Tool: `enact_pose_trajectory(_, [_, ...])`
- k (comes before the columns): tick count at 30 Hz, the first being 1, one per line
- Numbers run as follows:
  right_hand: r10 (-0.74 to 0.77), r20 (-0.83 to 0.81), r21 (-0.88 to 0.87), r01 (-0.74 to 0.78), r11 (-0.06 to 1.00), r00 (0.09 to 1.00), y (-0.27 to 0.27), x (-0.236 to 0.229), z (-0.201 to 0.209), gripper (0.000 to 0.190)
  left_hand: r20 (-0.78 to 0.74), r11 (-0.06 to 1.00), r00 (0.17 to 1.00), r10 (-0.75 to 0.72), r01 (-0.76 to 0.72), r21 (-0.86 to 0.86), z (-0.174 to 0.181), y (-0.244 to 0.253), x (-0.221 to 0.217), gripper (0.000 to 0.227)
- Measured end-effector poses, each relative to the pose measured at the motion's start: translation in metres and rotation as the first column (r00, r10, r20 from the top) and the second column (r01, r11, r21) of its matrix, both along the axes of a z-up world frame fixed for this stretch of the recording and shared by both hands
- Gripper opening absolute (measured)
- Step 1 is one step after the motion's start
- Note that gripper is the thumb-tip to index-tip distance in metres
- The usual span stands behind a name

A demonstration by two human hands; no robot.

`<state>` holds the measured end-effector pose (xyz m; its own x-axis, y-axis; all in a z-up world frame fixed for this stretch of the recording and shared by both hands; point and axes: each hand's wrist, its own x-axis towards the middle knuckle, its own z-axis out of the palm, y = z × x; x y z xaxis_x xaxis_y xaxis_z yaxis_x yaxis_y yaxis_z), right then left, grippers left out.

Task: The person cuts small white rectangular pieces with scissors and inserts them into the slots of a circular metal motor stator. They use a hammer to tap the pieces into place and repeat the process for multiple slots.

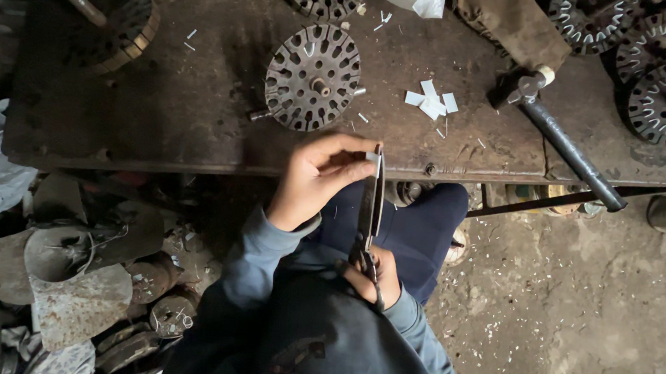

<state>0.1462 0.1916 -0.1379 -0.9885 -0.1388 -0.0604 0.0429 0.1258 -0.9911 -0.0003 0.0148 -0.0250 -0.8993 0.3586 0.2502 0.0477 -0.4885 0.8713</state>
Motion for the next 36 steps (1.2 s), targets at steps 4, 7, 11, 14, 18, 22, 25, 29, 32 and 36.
enact_pose_trajectory(4, [-0.02, 0.084, 0.066, 0.015, 0.998, 0.996, 0.012, 0.003, -0.01, 0.034, 0.013, 0.999, 0.999, 0.044, -0.044, 0.004, 0.008, -0.008, -0.003, 0.028])
enact_pose_trajectory(7, [0.034, 0.036, 0.248, -0.042, 0.968, 0.999, 0.035, 0.004, -0.011, 0.022, -0.041, 0.99, 0.989, 0.144, -0.144, 0.0, 0.014, -0.023, -0.003, 0.023])
enact_pose_trajectory(11, [0.131, -0.354, 0.623, 0.129, 0.771, 0.926, 0.065, 0.009, -0.004, 0.031, 0.026, 0.993, 0.994, 0.106, -0.107, 0.053, 0.014, -0.037, -0.001, 0.021])
enact_pose_trajectory(14, [0.29, -0.284, 0.777, 0.043, 0.628, 0.914, 0.078, 0.01, 0.003, 0.039, 0.111, 0.971, 0.994, 0.003, -0.03, 0.239, 0.008, -0.031, 0.002, 0.019])
enact_pose_trajectory(18, [0.192, -0.192, 0.658, -0.019, 0.753, 0.962, 0.071, 0.014, 0.006, 0.038, 0.05, 0.926, 0.994, -0.099, 0.074, 0.37, 0.002, -0.02, 0.001, 0.008])
enact_pose_trajectory(22, [0.087, 0.082, 0.432, -0.114, 0.895, 0.993, 0.067, 0.021, -0.002, 0.036, 0.047, 0.911, 0.99, -0.135, 0.105, 0.398, 0.002, -0.018, 0.002, 0.011])
enact_pose_trajectory(25, [0.105, -0.119, 0.56, -0.02, 0.828, 0.987, 0.069, 0.023, -0.013, 0.031, 0.031, 0.906, 0.989, -0.145, 0.12, 0.405, 0.004, -0.02, 0.003, 0.012])
enact_pose_trajectory(29, [0.25, -0.165, 0.807, -0.015, 0.59, 0.954, 0.079, 0.018, -0.01, 0.049, 0.04, 0.98, 0.998, -0.046, 0.037, 0.197, 0.002, -0.018, 0.007, 0.023])
enact_pose_trajectory(32, [0.479, -0.246, 0.807, -0.095, 0.583, 0.843, 0.084, 0.005, 0.016, 0.044, 0.077, 0.99, 0.997, 0.005, -0.016, 0.138, -0.004, -0.009, 0.012, 0.022])
enact_pose_trajectory(36, [0.232, -0.265, 0.711, 0.027, 0.703, 0.936, 0.066, -0.015, 0.08, 0.023, -0.092, 0.994, 0.994, 0.055, -0.046, 0.096, -0.005, 0.009, 0.024, 0.013])
